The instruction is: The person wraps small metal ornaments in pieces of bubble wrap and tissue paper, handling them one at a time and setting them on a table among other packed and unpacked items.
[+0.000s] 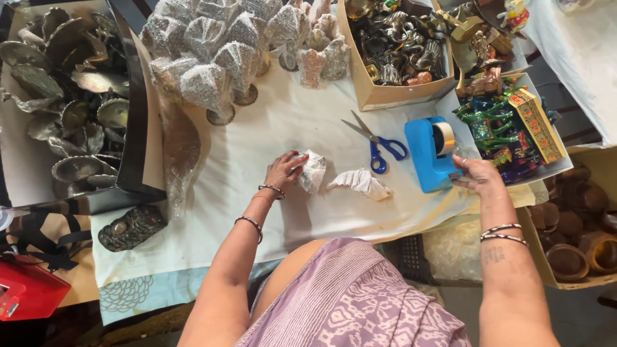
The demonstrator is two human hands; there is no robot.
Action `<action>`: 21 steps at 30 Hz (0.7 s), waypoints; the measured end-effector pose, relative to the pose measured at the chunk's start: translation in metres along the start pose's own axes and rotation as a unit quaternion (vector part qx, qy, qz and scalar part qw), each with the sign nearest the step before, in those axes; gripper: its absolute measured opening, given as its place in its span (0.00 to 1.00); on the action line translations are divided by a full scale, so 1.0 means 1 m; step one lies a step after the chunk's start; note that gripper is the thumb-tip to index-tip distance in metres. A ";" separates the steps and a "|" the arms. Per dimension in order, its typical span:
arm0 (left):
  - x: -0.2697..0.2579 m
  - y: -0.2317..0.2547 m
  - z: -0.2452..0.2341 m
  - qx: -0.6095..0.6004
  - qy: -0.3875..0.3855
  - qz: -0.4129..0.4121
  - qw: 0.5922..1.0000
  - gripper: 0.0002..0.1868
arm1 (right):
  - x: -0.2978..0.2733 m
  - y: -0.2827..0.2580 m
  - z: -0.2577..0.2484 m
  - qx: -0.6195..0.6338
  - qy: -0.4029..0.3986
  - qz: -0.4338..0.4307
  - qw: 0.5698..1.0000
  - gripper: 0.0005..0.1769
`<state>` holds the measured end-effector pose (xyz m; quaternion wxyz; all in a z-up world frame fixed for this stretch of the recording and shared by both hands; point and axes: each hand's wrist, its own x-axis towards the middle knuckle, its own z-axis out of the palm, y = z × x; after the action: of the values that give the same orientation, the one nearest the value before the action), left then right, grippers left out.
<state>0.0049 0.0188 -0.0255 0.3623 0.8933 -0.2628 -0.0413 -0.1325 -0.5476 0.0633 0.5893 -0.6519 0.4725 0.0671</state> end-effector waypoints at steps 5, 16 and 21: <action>0.000 0.004 -0.004 -0.004 -0.008 -0.006 1.000 0.20 | -0.013 0.001 -0.003 0.030 -0.030 -0.044 0.998 0.13; -0.001 0.004 -0.006 -0.020 -0.011 -0.008 1.000 0.21 | -0.009 0.110 -0.001 0.348 -0.009 -0.206 0.915 0.04; -0.001 0.002 -0.003 -0.019 -0.004 -0.009 1.000 0.21 | -0.015 0.129 0.015 0.349 0.009 -0.153 0.924 0.06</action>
<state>0.0045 0.0199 -0.0223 0.3775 0.8886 -0.2551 -0.0531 -0.2234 -0.5089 -0.0221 0.7786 -0.4697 0.3657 -0.1986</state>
